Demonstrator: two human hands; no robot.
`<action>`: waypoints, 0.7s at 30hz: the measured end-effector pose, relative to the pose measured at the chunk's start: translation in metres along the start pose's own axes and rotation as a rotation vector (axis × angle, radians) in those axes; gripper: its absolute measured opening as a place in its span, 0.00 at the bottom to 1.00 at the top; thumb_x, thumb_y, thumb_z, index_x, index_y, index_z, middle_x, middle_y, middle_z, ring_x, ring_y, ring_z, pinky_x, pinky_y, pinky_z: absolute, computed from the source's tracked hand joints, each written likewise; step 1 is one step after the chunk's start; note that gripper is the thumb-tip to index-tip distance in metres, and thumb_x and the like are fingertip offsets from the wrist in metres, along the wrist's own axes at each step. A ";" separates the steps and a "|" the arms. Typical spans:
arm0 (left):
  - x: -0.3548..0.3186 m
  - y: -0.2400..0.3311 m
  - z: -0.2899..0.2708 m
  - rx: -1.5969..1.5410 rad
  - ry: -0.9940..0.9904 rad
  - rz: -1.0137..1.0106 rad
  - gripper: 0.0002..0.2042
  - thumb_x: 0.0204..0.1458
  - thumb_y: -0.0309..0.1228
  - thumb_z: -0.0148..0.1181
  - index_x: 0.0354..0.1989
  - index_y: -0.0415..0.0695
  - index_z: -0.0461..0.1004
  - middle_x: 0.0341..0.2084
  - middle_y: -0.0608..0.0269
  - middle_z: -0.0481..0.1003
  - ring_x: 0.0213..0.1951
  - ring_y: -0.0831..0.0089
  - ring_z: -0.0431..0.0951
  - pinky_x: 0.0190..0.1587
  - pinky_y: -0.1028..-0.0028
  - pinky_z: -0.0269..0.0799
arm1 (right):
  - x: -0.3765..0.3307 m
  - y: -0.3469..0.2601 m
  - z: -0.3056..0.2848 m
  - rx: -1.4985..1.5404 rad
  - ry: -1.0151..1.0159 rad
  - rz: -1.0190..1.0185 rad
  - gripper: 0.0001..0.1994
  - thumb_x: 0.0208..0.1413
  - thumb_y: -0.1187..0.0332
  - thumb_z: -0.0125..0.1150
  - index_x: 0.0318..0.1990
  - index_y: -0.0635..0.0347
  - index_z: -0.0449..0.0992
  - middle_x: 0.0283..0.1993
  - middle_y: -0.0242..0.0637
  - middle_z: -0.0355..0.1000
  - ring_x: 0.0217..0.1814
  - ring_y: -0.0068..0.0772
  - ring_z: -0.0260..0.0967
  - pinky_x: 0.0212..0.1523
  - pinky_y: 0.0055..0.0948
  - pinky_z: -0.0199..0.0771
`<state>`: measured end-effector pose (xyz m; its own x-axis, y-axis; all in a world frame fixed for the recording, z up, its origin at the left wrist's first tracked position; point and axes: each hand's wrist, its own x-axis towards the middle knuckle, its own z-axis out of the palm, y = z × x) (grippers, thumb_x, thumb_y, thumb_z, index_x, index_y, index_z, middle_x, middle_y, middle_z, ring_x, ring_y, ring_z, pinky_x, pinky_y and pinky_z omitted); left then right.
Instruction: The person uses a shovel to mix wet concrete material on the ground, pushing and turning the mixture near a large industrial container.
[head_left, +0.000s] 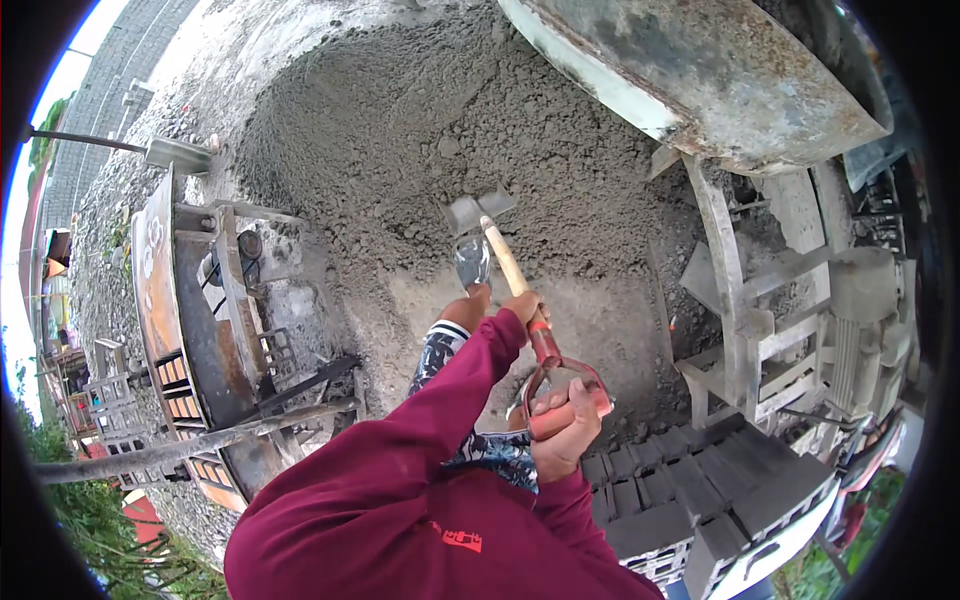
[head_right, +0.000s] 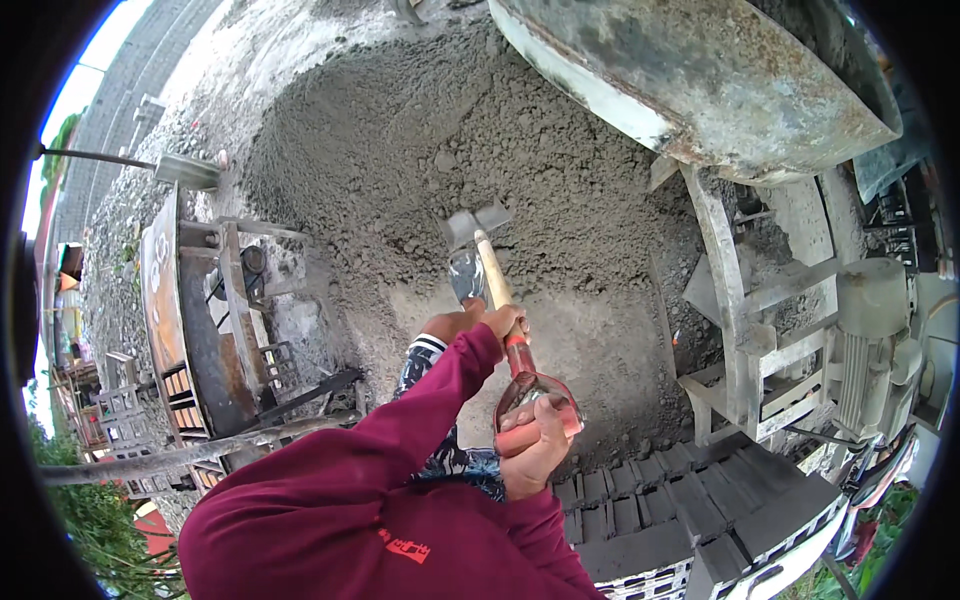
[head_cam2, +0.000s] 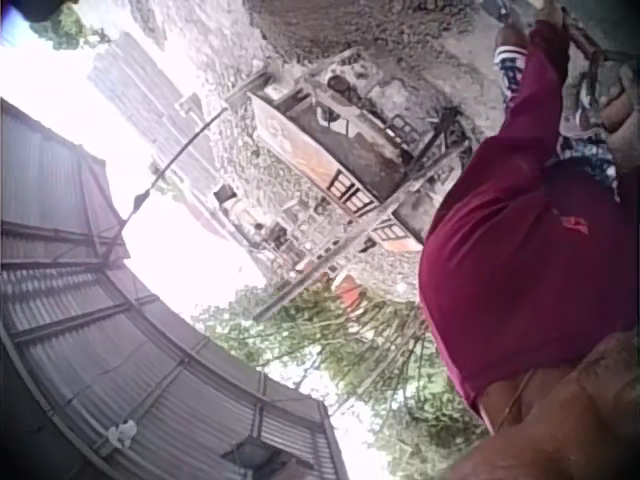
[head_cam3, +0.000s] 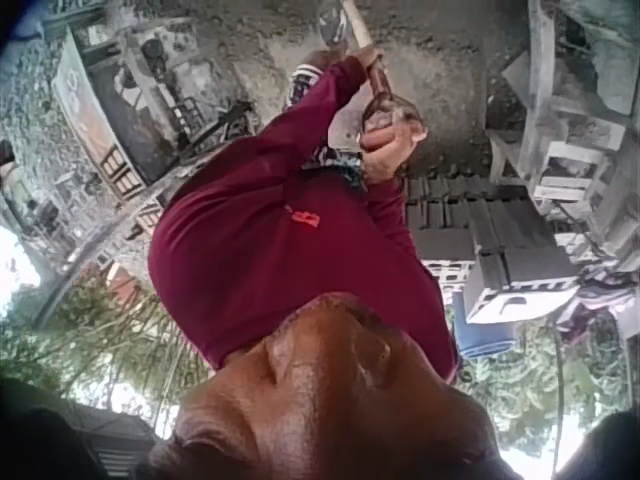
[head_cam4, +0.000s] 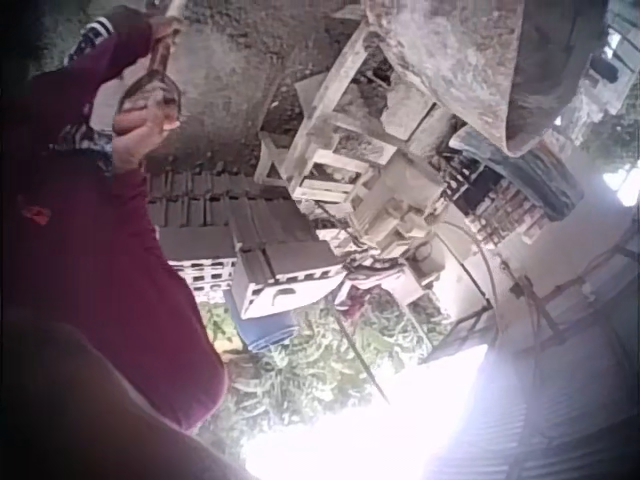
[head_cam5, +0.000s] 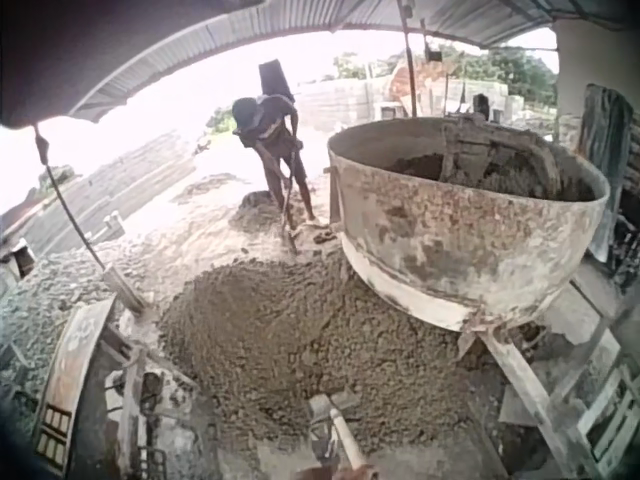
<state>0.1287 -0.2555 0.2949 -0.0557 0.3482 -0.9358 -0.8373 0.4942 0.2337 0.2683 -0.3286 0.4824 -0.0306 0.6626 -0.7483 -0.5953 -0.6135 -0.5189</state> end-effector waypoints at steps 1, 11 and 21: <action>-0.001 0.012 0.000 0.016 -0.031 0.000 0.05 0.50 0.26 0.50 0.30 0.38 0.63 0.17 0.58 0.66 0.17 0.62 0.69 0.20 0.61 0.70 | -0.003 -0.004 0.020 0.034 -0.071 -0.016 0.08 0.51 0.63 0.55 0.27 0.53 0.64 0.17 0.30 0.59 0.19 0.28 0.60 0.23 0.30 0.64; 0.157 0.072 0.024 -0.024 0.145 0.066 0.07 0.53 0.31 0.51 0.34 0.41 0.63 0.20 0.59 0.67 0.23 0.64 0.72 0.24 0.62 0.73 | 0.174 0.017 0.015 -0.374 0.105 -0.215 0.08 0.46 0.69 0.58 0.27 0.61 0.66 0.19 0.35 0.64 0.18 0.27 0.61 0.24 0.26 0.64; 0.282 0.093 -0.049 0.333 0.010 -0.190 0.34 0.48 0.59 0.53 0.53 0.41 0.61 0.42 0.49 0.68 0.37 0.57 0.73 0.44 0.55 0.70 | 0.334 0.051 -0.187 -0.746 0.451 -0.295 0.04 0.42 0.75 0.52 0.27 0.64 0.68 0.21 0.34 0.63 0.20 0.26 0.59 0.23 0.27 0.62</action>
<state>0.0089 -0.1503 0.0398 0.0773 0.2184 -0.9728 -0.6111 0.7813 0.1269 0.3777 -0.2190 0.1283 0.4497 0.7022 -0.5521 0.1482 -0.6682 -0.7291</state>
